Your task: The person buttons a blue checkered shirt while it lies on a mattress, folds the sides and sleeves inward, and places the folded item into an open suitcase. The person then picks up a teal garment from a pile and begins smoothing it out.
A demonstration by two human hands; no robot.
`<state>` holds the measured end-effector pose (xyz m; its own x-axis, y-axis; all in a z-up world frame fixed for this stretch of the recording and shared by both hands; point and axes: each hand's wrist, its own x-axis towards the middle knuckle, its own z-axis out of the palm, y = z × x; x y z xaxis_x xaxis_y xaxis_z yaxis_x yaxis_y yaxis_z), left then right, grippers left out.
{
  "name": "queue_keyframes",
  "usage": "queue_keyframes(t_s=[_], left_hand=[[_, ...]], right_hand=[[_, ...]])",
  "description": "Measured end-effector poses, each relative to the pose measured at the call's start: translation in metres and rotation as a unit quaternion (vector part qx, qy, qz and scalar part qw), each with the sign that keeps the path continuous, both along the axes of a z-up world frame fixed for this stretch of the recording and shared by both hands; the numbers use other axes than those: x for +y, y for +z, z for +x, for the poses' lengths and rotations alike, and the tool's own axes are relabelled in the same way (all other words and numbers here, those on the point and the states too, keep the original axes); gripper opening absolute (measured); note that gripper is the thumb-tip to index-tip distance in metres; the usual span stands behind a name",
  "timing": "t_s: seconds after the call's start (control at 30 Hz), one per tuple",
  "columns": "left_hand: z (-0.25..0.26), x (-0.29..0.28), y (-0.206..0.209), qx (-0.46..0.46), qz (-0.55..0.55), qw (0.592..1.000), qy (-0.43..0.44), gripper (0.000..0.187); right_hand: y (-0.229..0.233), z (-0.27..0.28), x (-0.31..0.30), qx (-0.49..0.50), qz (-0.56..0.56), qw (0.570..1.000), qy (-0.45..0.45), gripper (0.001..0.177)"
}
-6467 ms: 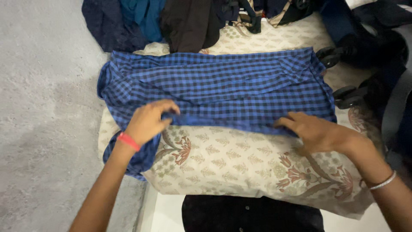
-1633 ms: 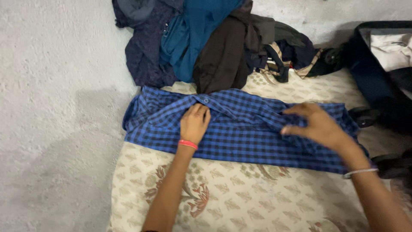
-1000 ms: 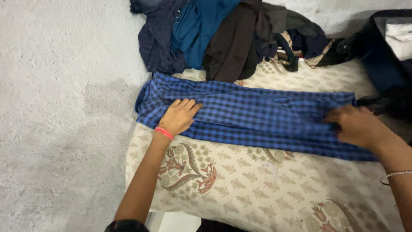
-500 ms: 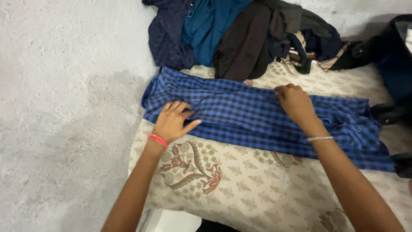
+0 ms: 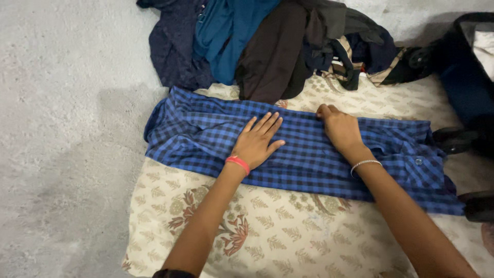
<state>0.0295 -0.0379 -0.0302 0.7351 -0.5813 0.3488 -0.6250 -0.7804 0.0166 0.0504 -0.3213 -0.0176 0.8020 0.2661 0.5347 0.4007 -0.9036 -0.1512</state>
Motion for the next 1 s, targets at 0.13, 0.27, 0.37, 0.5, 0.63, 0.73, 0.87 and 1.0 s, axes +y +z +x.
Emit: queue_keyframes(t_s=[0.13, 0.27, 0.37, 0.5, 0.63, 0.73, 0.87, 1.0], left_hand=[[-0.007, 0.002, 0.004, 0.002, -0.026, 1.000, -0.017, 0.071], [-0.007, -0.001, 0.007, -0.004, -0.025, 1.000, -0.009, 0.071], [-0.004, 0.000, 0.005, -0.001, -0.024, 1.000, -0.007, 0.069], [-0.003, 0.000, 0.004, 0.005, -0.025, 1.000, -0.005, 0.067], [-0.008, -0.001, 0.018, -0.001, -0.141, 0.990, -0.020, 0.057], [-0.020, 0.027, 0.037, -0.032, -0.321, 0.946, 0.039, 0.037], [-0.019, 0.132, 0.044, -0.177, -0.339, 0.896, 0.228, 0.027], [0.004, 0.239, 0.009, -0.154, -0.255, 0.860, 0.413, 0.058]], right_hand=[[0.015, 0.000, -0.004, 0.088, -0.025, 0.992, -0.089, 0.022], [0.024, -0.003, -0.018, 0.071, 0.007, 0.992, -0.101, 0.031], [0.016, -0.022, -0.042, 0.052, 0.051, 0.991, -0.117, 0.038], [-0.021, -0.054, -0.070, -0.011, -0.041, 0.995, -0.090, 0.074], [-0.032, -0.050, -0.078, 0.059, -0.042, 0.990, -0.124, 0.087], [-0.020, -0.049, -0.054, 0.026, -0.064, 0.989, -0.134, 0.087], [0.009, -0.035, 0.027, 0.015, -0.004, 0.999, -0.047, 0.083], [0.020, -0.004, 0.171, 0.023, 0.093, 0.989, 0.111, 0.075]])
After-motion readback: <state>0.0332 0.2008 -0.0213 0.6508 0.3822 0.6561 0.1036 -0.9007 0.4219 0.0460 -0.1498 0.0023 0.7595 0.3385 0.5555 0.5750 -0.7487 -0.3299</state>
